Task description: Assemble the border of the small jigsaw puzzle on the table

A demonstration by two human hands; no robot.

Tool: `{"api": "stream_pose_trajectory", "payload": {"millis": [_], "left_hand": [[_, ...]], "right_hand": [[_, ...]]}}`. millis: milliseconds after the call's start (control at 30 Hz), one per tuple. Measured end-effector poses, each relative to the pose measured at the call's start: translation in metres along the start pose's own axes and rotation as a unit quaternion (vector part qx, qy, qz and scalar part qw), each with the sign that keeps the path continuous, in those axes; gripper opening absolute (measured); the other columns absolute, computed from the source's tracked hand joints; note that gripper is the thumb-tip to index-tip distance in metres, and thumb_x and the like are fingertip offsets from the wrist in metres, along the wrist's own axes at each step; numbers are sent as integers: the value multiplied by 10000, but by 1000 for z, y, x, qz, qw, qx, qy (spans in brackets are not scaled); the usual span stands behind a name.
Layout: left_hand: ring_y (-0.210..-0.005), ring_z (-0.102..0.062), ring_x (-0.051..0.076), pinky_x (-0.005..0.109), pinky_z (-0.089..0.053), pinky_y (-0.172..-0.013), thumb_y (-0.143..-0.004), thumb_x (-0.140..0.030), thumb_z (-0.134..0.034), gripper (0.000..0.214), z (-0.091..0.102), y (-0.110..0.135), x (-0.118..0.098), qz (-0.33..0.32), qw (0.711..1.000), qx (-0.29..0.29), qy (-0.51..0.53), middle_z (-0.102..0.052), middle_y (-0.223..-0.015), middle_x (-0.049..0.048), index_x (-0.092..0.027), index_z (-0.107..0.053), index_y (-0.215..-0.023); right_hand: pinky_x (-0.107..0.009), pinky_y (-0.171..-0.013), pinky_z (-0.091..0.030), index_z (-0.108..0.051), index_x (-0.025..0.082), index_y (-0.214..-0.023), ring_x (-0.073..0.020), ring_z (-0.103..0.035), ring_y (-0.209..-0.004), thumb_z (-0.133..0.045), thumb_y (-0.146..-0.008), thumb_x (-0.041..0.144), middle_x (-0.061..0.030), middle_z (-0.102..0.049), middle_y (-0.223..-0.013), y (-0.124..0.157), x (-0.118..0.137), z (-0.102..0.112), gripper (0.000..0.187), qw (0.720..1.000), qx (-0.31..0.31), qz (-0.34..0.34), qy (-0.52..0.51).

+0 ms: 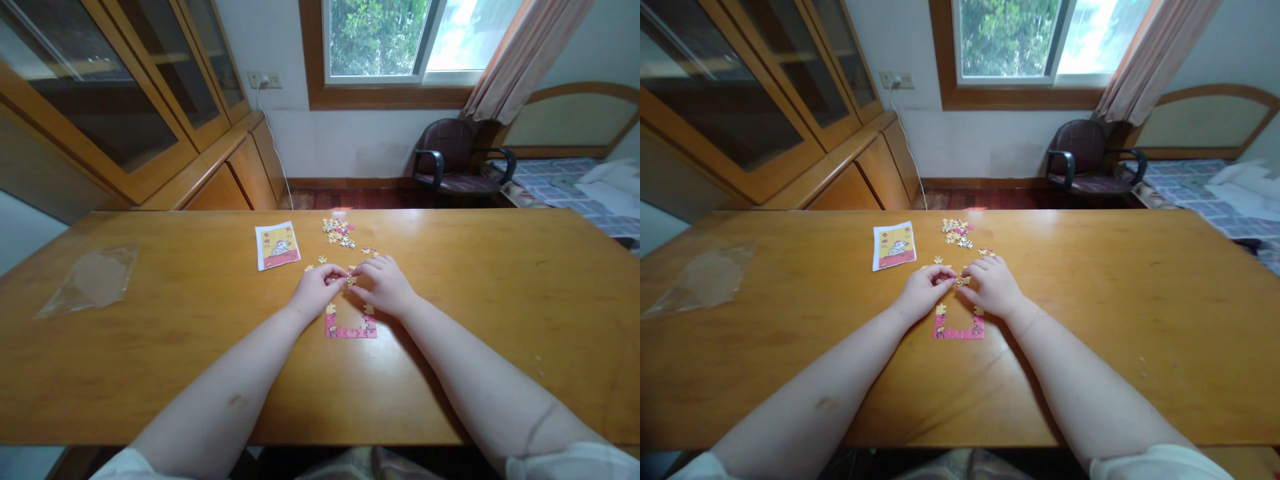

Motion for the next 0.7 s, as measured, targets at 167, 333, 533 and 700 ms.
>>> {"api": "stream_pose_trajectory", "payload": {"millis": [167, 333, 533, 700], "left_hand": [[-704, -622, 135, 270, -517, -696, -776, -269, -625, 131, -2, -1, 5, -1, 1000, -1, 24, -696, -792, 13, -171, -660, -856], [-784, -631, 166, 326, -516, -786, -822, -271, -593, 178, 5, 0, 0, -60, 994, 19, -90, -704, -899, 33, -192, -675, -960], [-1132, -542, 257, 450, -404, -1005, -851, -257, -582, 231, 12, 4, -4, -176, 939, 65, -289, -638, -1180, 72, -260, -714, -1040], [-1174, -514, 257, 457, -381, -1033, -858, -267, -585, 231, 9, 6, -3, -183, 931, 81, -305, -611, -1226, 74, -281, -721, -1045]], "right_hand": [[-345, -804, -352, -639, 209, -879, -202, -599, -862, -639, -834, 376, -55, -697, -880, 0, 1, 0, 173, 1000, 16, 6, -6], [-327, -792, -369, -652, 198, -889, -191, -609, -852, -622, -837, 317, -54, -695, -883, 0, -5, -1, 133, 999, 39, 9, -19], [-320, -772, -375, -677, 199, -857, -191, -615, -812, -667, -791, 314, -37, -692, -814, 1, -14, -5, 133, 993, 113, -16, -9], [-309, -751, -383, -679, 194, -831, -181, -613, -782, -669, -789, 297, -29, -684, -782, 0, -11, -7, 112, 992, 120, -26, -9]]}}
Point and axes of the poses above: each hand's wrist, its own y-axis away from the middle knuckle, its own z-axis out of the back of the hand, x = y × z, the point moved 3 cm from there along -y, towards the middle knuckle
